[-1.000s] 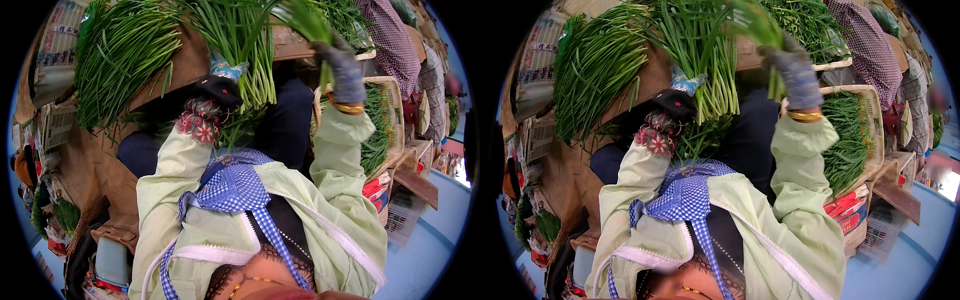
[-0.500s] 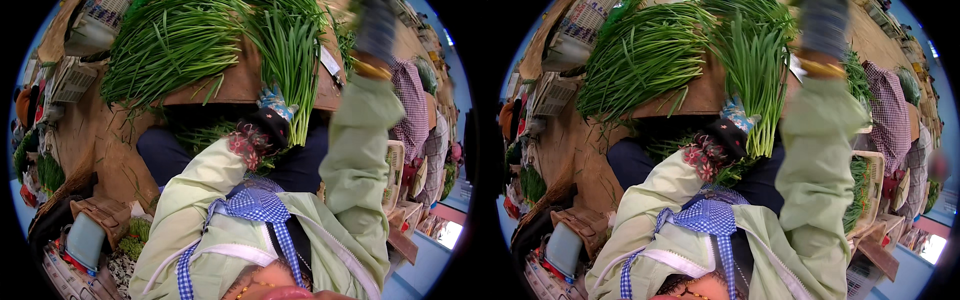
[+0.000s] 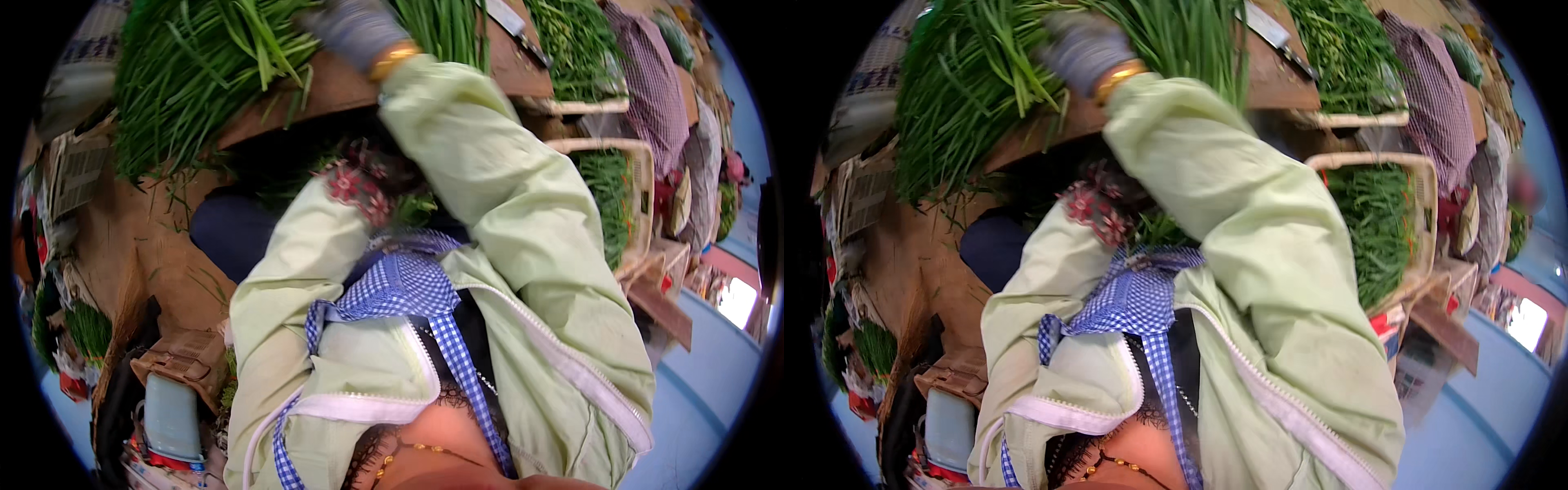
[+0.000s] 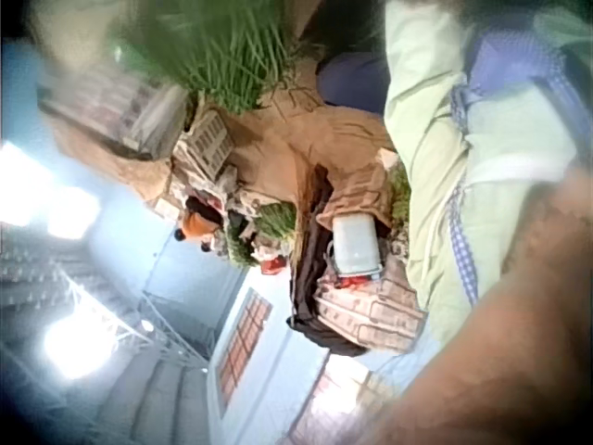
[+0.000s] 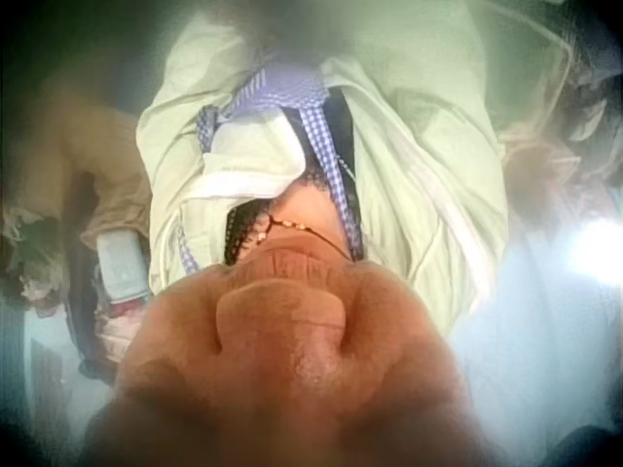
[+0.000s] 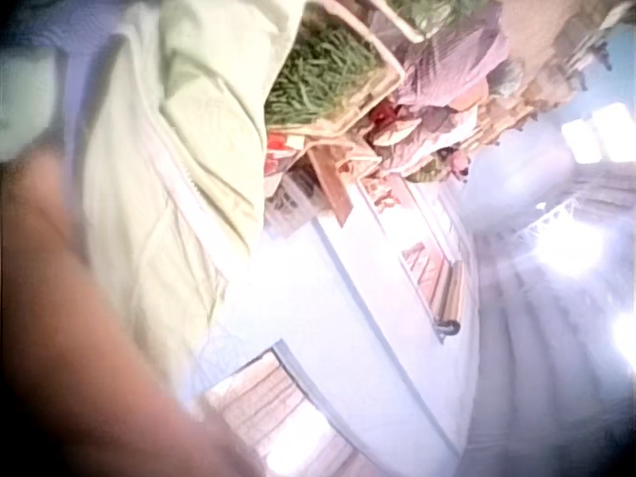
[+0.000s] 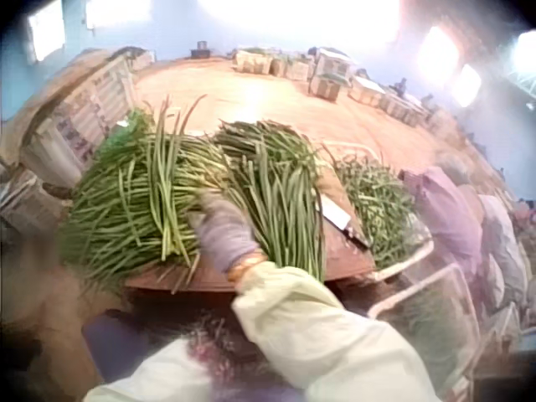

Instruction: The person gathers green onions from a pile, aligns them into neat bunches, and secures them with red rubber bands. The person then places the finished bundles onto a wooden table.

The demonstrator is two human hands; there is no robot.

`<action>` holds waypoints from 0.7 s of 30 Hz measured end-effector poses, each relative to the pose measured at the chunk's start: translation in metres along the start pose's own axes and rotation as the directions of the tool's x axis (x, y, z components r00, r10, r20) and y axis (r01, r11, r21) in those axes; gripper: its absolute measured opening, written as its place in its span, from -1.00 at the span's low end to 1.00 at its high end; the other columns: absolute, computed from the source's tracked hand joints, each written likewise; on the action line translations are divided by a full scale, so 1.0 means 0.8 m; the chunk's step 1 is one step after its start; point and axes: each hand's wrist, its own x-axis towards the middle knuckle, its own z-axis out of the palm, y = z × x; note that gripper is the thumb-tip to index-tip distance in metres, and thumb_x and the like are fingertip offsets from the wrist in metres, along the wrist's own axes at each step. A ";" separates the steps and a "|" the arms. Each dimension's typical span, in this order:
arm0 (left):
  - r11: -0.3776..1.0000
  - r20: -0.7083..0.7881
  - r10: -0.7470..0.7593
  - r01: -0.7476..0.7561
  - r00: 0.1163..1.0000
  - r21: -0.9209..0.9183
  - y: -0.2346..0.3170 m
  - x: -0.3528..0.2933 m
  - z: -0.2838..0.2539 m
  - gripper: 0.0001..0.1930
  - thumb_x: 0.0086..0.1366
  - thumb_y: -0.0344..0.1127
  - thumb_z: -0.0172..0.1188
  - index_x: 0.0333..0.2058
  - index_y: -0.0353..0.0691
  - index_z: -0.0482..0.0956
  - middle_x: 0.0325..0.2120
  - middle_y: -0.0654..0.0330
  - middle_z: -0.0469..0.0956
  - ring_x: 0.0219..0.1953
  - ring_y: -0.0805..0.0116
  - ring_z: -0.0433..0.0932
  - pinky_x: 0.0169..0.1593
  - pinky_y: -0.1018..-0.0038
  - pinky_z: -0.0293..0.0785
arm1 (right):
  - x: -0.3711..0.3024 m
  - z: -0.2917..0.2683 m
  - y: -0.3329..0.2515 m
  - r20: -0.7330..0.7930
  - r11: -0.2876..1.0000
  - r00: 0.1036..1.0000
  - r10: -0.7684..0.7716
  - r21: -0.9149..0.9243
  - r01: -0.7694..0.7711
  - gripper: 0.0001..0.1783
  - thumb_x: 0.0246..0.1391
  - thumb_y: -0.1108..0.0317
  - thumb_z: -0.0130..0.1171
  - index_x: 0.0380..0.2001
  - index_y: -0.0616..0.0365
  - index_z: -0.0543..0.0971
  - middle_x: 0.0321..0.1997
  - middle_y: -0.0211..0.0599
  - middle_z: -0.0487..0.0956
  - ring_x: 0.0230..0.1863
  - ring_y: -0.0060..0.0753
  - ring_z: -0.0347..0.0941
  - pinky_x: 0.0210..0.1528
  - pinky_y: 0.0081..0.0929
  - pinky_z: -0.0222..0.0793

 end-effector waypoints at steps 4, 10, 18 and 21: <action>0.990 0.024 -0.030 0.033 0.999 -0.136 -0.002 0.004 -0.010 -0.26 0.18 -0.24 0.12 0.19 -0.31 -0.12 0.18 -0.04 0.02 0.19 0.04 0.06 0.21 0.38 0.03 | -0.099 -0.153 0.071 -0.056 0.859 0.929 0.365 0.406 -0.313 -0.72 -0.08 0.17 0.15 -0.40 0.18 0.56 -0.50 -0.25 0.56 -0.46 -0.46 0.49 -0.35 -0.50 0.42; 0.959 0.072 -0.056 0.074 0.996 -0.275 0.000 0.017 -0.004 -0.28 0.17 -0.25 0.12 0.18 -0.30 -0.10 0.17 -0.02 0.04 0.18 0.05 0.09 0.19 0.38 0.06 | -0.209 -0.148 0.099 0.198 0.493 0.611 0.766 0.428 -0.757 -0.81 0.00 0.27 0.14 -0.31 0.07 0.58 -0.54 -0.42 0.54 -0.65 -0.67 0.42 -0.61 -0.76 0.28; 0.919 0.029 -0.097 0.100 0.995 -0.380 0.009 0.006 -0.007 -0.30 0.17 -0.26 0.12 0.18 -0.30 -0.06 0.17 -0.01 0.06 0.17 0.07 0.12 0.18 0.38 0.10 | -0.224 -0.078 0.116 0.127 0.622 0.706 0.696 0.385 -0.682 -0.73 -0.12 0.26 0.24 -0.41 0.25 0.55 -0.56 -0.40 0.52 -0.58 -0.63 0.38 -0.49 -0.65 0.32; 0.906 0.032 -0.099 0.103 0.995 -0.410 0.005 0.009 -0.001 -0.31 0.17 -0.27 0.12 0.18 -0.29 -0.05 0.17 0.00 0.07 0.16 0.07 0.13 0.17 0.37 0.11 | -0.236 -0.080 0.119 0.091 0.482 0.663 0.743 0.615 -0.624 -0.78 -0.12 0.29 0.23 -0.45 0.24 0.55 -0.57 -0.42 0.51 -0.57 -0.64 0.37 -0.47 -0.64 0.31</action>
